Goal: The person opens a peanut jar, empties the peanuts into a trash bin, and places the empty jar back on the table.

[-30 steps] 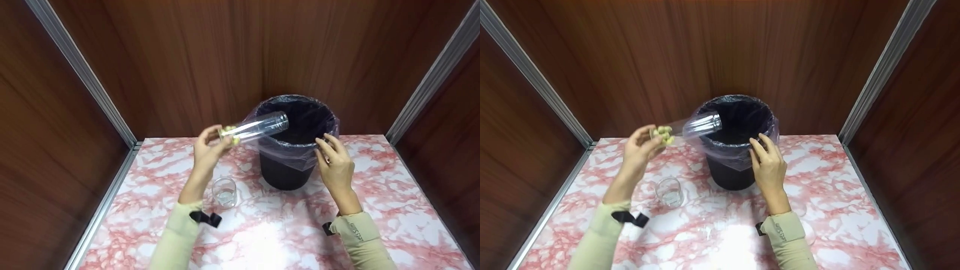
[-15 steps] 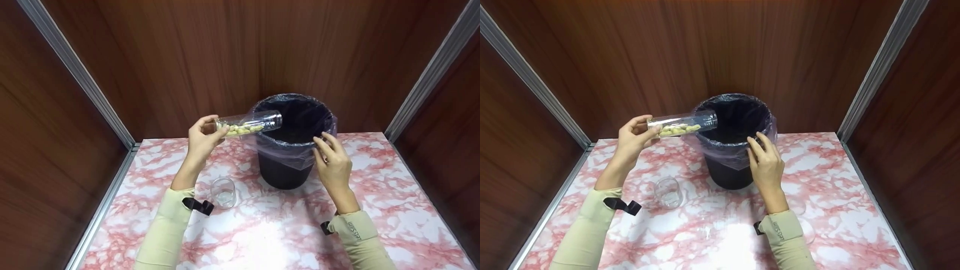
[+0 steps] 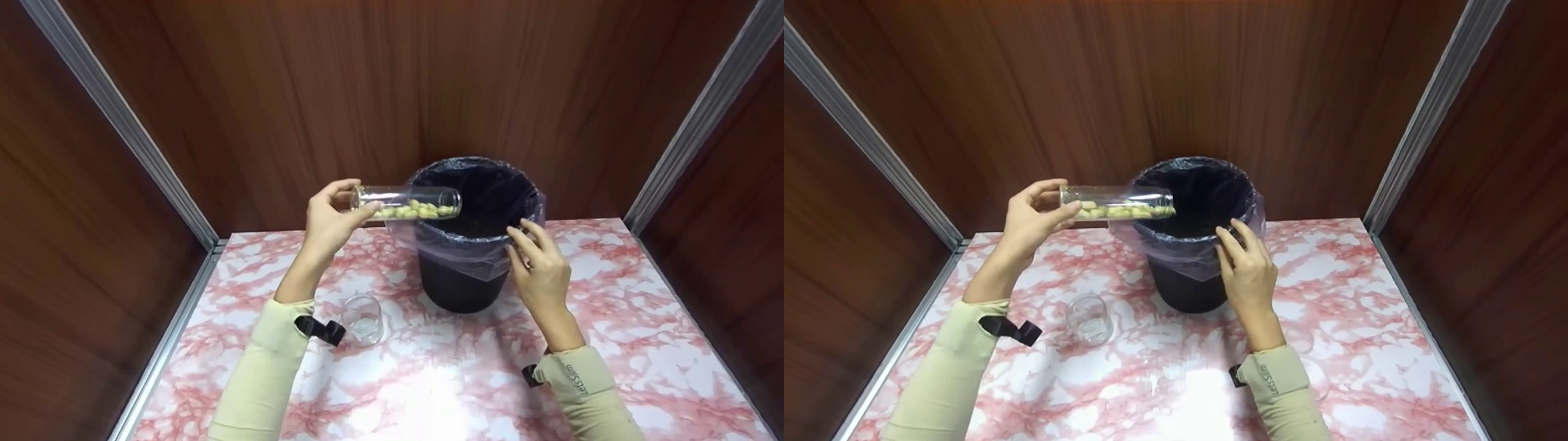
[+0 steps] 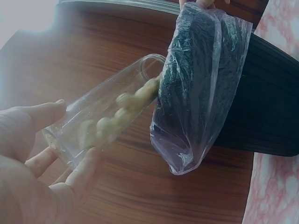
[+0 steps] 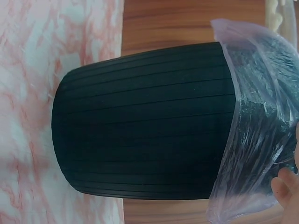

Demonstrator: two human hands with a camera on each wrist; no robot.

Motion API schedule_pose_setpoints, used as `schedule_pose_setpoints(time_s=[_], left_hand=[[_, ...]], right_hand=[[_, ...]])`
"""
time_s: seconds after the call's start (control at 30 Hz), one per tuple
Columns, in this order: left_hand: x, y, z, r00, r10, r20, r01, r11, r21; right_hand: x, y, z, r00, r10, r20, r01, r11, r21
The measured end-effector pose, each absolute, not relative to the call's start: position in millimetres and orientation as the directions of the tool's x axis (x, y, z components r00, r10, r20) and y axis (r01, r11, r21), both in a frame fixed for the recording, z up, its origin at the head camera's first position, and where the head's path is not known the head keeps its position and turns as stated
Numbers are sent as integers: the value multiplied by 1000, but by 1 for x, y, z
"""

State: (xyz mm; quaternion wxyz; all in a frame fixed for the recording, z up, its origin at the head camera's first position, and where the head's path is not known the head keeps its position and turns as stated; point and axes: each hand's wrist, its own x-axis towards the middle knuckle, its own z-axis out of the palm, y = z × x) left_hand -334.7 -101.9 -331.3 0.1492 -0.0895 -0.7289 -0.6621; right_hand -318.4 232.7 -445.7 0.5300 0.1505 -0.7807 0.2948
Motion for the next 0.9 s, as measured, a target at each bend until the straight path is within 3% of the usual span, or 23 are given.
schedule_pose_setpoints(time_s=[0.27,0.57,0.9], left_hand=[[-330,-105,-333,-939,-80,334,321,142,936],[-325,-97,-319,-950,-32,312,303,163,939],[-332,-97,-310,-923,-70,377,374,55,926]], right_hand=[[-320,230,-447,-420,43,906,-548,784,-291],[-318,234,-445,-410,64,910,-537,789,-298],[-316,233,-445,-402,73,913,-547,780,-304]])
